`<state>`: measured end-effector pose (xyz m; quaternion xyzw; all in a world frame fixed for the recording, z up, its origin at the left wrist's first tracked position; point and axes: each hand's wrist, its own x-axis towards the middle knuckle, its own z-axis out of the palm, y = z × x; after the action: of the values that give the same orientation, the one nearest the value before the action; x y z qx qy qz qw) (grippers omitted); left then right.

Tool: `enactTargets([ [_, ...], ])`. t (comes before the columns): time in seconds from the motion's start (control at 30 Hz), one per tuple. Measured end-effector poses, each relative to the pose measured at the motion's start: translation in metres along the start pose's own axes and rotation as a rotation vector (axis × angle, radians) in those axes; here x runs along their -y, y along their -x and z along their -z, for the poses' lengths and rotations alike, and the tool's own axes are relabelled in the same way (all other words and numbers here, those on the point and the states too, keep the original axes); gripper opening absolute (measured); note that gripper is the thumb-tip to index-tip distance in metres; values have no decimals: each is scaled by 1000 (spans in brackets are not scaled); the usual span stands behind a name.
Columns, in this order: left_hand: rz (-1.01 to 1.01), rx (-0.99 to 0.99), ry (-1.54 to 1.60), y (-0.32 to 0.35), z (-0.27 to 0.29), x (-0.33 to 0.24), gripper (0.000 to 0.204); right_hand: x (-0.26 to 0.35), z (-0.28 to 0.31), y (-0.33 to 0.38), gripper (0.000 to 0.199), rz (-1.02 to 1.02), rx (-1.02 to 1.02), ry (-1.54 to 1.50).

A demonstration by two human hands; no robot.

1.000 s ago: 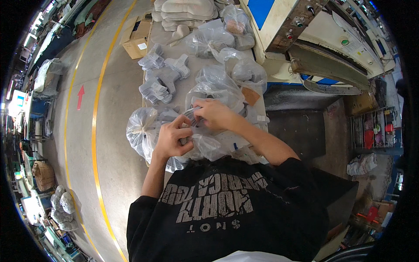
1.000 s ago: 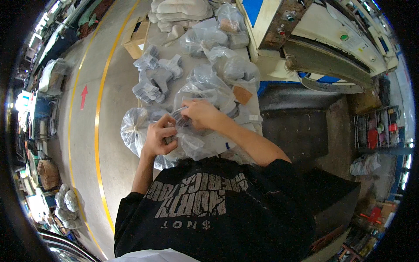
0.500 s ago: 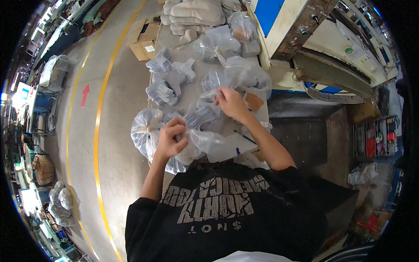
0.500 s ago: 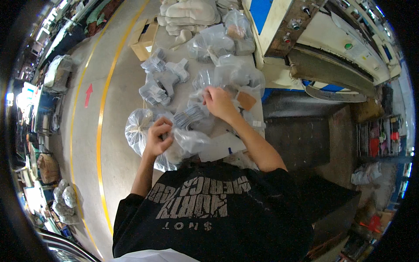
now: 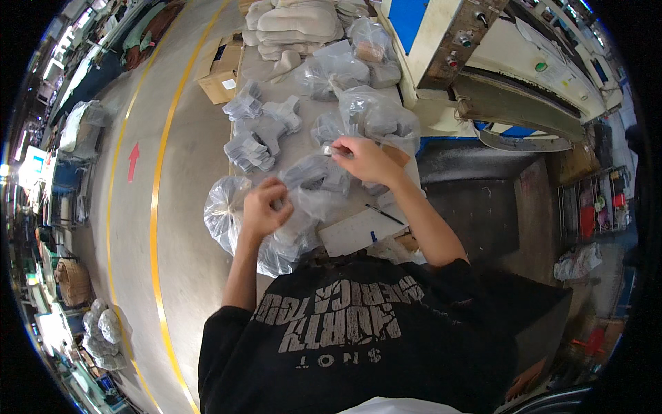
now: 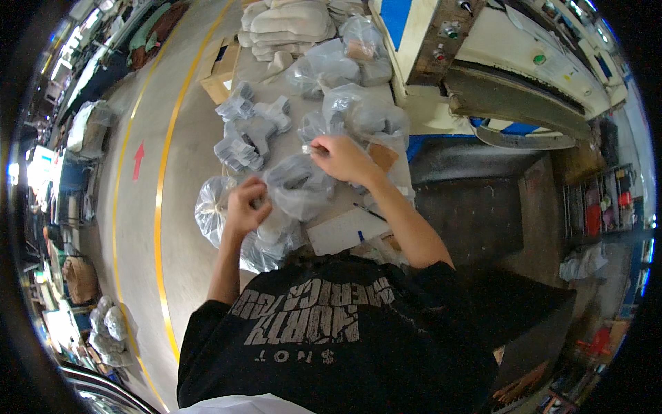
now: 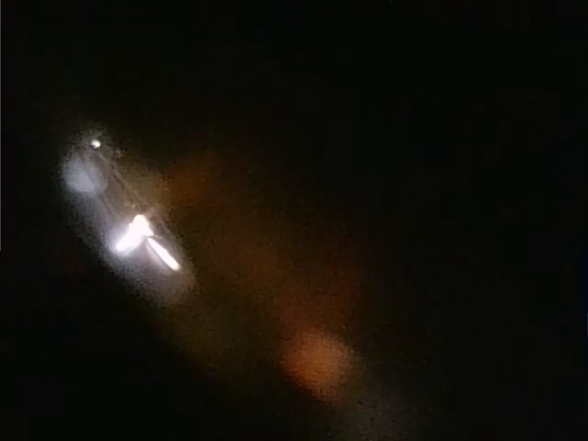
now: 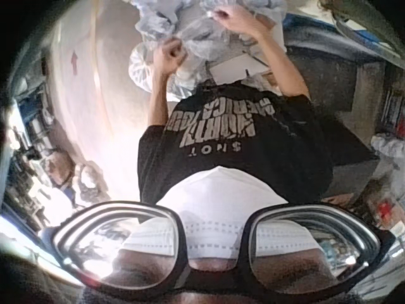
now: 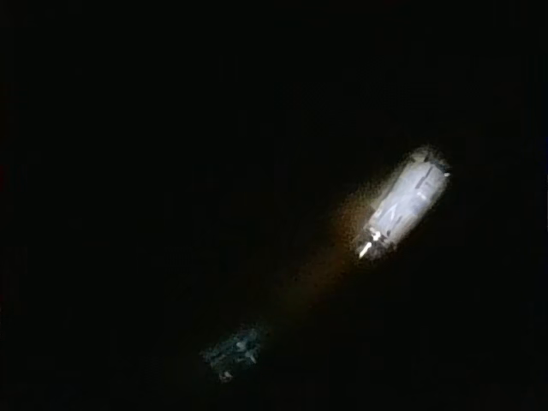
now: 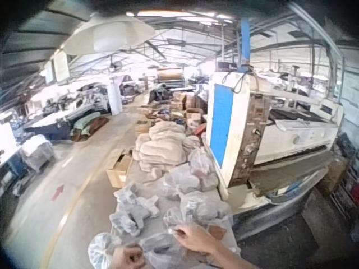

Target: The person unpacks small white items from plastic bags, writes on a white card with a pen, and places the items into a plastic bag. The person repeats this process with multiple items.

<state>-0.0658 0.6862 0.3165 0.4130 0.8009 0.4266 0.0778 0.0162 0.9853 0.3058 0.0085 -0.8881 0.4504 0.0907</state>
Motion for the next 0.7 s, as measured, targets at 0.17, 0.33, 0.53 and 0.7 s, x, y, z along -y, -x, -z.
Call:
enactTargets([
  [0.17,87,-98,259,46,-31,30,19,-27,51,44,27,-280,-192,-120],
  [0.33,285,-239,533,58,-43,57,25,-74,83,105,32,-617,-53,258],
  [0.53,394,-180,645,45,-42,73,28,-110,45,161,56,-836,166,519],
  [0.7,394,-134,673,46,-39,75,26,-98,21,178,53,-701,5,520],
])
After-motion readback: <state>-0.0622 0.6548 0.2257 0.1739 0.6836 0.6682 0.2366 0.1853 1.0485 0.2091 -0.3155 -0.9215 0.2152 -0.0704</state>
